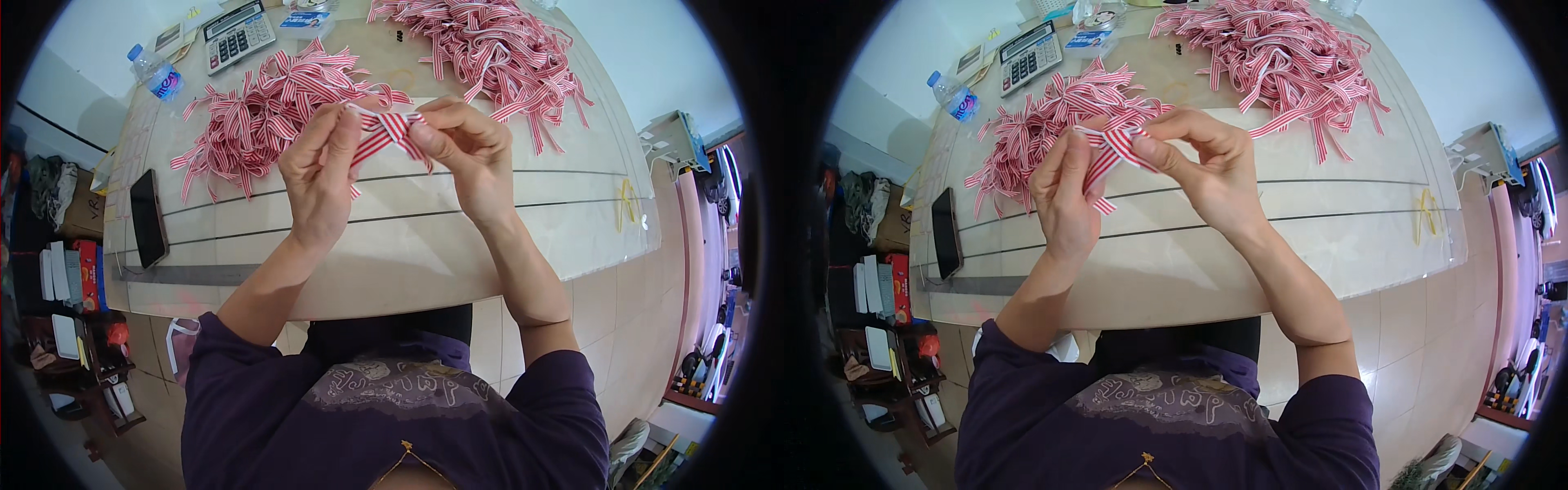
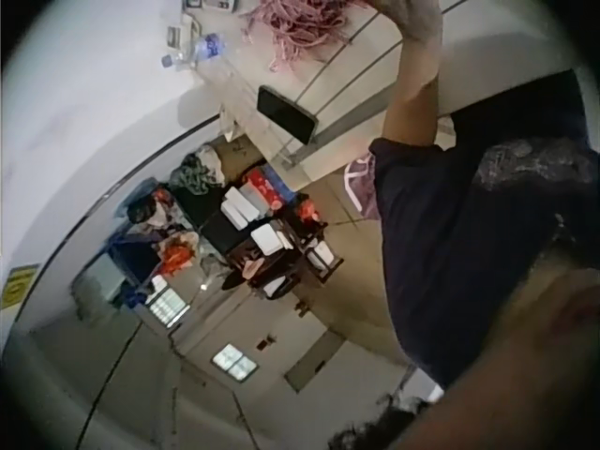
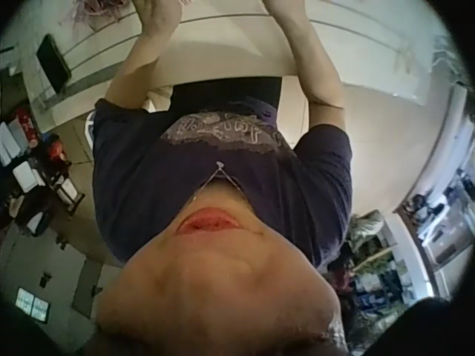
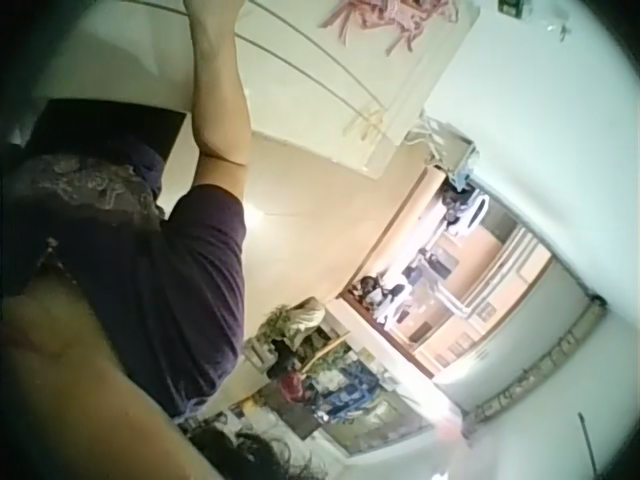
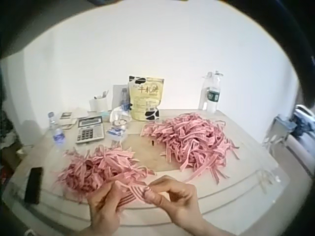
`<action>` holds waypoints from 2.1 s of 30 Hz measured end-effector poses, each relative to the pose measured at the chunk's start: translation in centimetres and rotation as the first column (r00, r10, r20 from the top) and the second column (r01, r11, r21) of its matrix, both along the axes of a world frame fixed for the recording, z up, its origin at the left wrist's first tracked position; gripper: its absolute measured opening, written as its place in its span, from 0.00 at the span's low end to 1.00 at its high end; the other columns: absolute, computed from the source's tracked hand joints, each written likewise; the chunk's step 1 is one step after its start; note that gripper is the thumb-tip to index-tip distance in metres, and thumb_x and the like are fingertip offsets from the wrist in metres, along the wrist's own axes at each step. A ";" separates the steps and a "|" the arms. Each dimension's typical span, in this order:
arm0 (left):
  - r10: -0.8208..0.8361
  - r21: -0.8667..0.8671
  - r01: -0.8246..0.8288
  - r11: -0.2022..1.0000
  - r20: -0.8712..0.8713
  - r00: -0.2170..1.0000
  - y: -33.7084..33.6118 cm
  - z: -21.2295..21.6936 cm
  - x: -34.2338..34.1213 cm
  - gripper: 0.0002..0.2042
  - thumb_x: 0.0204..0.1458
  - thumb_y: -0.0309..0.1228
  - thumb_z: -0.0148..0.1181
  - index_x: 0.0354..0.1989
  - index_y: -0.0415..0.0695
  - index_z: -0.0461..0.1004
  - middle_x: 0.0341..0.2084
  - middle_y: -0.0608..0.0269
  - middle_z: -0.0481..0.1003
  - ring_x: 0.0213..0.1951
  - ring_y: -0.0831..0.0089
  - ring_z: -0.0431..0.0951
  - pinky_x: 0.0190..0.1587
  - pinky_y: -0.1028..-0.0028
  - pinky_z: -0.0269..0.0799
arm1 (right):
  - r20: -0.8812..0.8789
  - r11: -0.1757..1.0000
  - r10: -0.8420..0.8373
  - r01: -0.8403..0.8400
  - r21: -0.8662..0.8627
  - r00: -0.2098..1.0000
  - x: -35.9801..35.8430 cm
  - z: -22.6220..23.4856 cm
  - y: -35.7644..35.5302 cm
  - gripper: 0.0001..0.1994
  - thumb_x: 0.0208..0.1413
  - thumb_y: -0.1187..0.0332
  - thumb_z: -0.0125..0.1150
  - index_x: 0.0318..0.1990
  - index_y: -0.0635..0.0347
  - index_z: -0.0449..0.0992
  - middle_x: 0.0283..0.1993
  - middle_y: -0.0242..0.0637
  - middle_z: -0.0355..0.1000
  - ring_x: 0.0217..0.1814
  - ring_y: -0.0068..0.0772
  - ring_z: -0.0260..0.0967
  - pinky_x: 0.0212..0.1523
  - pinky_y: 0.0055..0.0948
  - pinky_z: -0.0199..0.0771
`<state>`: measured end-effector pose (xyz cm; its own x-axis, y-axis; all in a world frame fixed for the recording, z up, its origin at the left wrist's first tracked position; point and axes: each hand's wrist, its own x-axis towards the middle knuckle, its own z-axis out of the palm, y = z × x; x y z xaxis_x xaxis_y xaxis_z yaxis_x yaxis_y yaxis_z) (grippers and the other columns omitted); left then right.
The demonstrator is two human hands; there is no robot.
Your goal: The person folds and ties ribbons into bows by hand at a table.
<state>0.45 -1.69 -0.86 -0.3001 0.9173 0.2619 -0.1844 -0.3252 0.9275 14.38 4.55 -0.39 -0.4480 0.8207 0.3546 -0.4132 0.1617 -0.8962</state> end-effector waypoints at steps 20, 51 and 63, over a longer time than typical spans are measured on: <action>-0.201 -0.190 0.236 0.953 0.184 0.962 0.5 0.4 -1.1 0.12 0.55 0.31 0.48 0.39 0.34 0.71 0.23 0.57 0.74 0.23 0.73 0.75 0.28 0.80 0.73 | 0.127 0.997 -0.031 0.039 -0.062 0.991 -0.6 0.1 -0.2 0.04 0.55 0.72 0.51 0.32 0.64 0.70 0.26 0.30 0.66 0.27 0.15 0.60 0.30 0.12 0.60; 0.242 0.349 0.079 0.934 -0.779 0.578 4.0 4.3 11.1 0.06 0.43 0.20 0.56 0.17 0.40 0.69 0.09 0.70 0.65 0.09 0.77 0.55 0.13 0.80 0.53 | 0.344 0.964 -0.265 0.234 0.130 0.901 13.1 2.5 7.4 0.05 0.50 0.76 0.54 0.27 0.66 0.75 0.21 0.30 0.69 0.19 0.17 0.60 0.22 0.15 0.62; 0.445 0.310 -0.319 0.896 -0.635 0.631 3.6 6.4 4.0 0.20 0.48 0.22 0.53 0.51 0.39 0.61 0.48 0.55 0.65 0.51 0.63 0.64 0.54 0.69 0.58 | 0.476 0.538 -0.792 0.068 0.840 0.381 13.3 2.7 10.0 0.08 0.34 0.82 0.60 0.25 0.60 0.76 0.31 0.30 0.71 0.32 0.31 0.66 0.34 0.26 0.66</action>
